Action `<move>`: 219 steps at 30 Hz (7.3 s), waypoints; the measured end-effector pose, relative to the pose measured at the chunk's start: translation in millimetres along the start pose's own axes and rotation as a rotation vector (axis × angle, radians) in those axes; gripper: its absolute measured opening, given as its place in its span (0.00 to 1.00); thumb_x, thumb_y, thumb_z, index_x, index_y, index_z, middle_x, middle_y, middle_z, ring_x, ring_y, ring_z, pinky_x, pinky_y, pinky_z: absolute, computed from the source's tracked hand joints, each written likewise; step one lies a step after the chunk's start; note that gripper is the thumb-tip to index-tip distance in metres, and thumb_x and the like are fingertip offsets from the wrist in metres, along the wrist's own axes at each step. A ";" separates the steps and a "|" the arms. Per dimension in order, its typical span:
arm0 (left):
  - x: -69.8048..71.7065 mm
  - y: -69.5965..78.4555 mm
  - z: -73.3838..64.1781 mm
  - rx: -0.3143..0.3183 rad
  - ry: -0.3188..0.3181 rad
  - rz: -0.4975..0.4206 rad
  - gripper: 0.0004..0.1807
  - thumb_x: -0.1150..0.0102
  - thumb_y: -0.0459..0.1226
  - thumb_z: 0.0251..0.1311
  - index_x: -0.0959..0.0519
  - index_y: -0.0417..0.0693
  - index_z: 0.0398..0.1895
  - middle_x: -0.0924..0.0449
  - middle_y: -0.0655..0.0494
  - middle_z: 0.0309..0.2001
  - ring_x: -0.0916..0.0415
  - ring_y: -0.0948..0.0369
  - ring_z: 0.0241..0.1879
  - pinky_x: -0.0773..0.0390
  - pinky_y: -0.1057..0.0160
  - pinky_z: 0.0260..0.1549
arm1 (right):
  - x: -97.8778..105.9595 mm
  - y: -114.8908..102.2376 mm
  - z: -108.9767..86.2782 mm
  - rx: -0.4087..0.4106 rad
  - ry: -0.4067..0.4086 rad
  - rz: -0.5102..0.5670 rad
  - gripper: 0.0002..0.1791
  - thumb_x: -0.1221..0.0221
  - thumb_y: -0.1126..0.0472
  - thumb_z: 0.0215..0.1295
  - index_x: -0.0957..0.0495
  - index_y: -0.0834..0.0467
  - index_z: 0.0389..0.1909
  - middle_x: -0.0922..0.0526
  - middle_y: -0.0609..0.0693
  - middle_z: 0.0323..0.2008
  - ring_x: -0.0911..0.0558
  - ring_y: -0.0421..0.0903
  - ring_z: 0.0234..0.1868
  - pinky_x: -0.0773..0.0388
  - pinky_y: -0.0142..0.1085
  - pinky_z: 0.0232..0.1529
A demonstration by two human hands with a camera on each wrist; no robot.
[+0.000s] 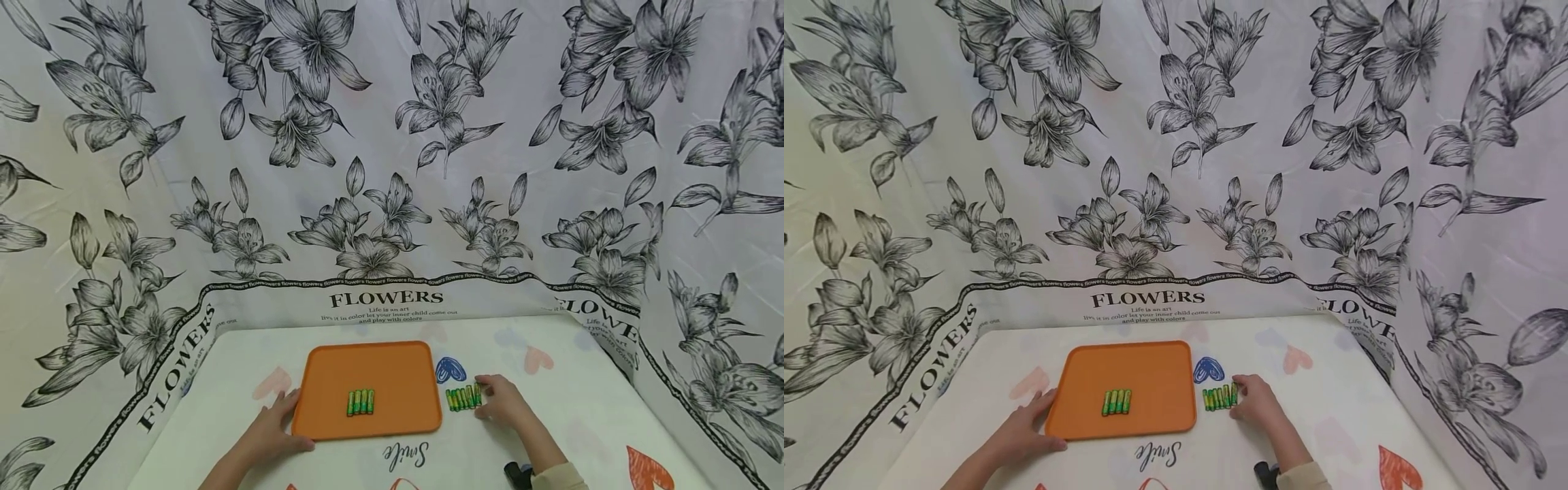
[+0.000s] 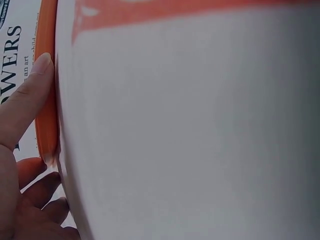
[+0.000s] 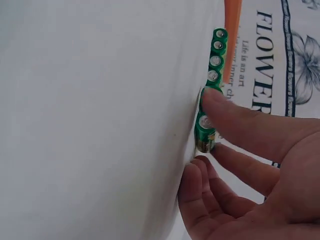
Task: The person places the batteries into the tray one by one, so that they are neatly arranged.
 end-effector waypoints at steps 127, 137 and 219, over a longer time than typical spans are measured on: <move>-3.0 -4.3 3.8 -0.005 -0.004 -0.012 0.69 0.19 0.63 0.30 0.42 0.48 0.79 0.52 0.36 0.79 0.63 0.23 0.73 0.56 0.22 0.66 | -70.8 -123.3 -4.7 0.157 -0.079 0.300 0.34 0.25 0.67 0.51 0.24 0.63 0.61 0.18 0.59 0.49 0.17 0.51 0.45 0.16 0.42 0.41; -0.7 -5.8 -1.6 -0.001 -0.004 -0.013 0.69 0.19 0.62 0.31 0.42 0.45 0.79 0.51 0.37 0.79 0.63 0.23 0.73 0.57 0.22 0.66 | -44.6 -109.4 -14.3 0.149 -0.039 0.285 0.33 0.25 0.66 0.50 0.23 0.62 0.59 0.18 0.61 0.50 0.18 0.52 0.45 0.17 0.41 0.40; -4.1 -6.2 1.2 0.013 0.005 -0.044 0.71 0.18 0.63 0.26 0.41 0.47 0.78 0.49 0.41 0.79 0.64 0.28 0.76 0.60 0.24 0.67 | -40.7 -92.0 6.1 0.123 -0.081 0.233 0.31 0.26 0.72 0.49 0.21 0.66 0.57 0.14 0.54 0.44 0.15 0.47 0.42 0.13 0.40 0.41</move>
Point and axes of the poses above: each hand's wrist, its own z-axis towards the middle knuckle, its own x-axis out of the back of the hand, y = z × x, the point moved 3 cm from there along z, towards the middle knuckle
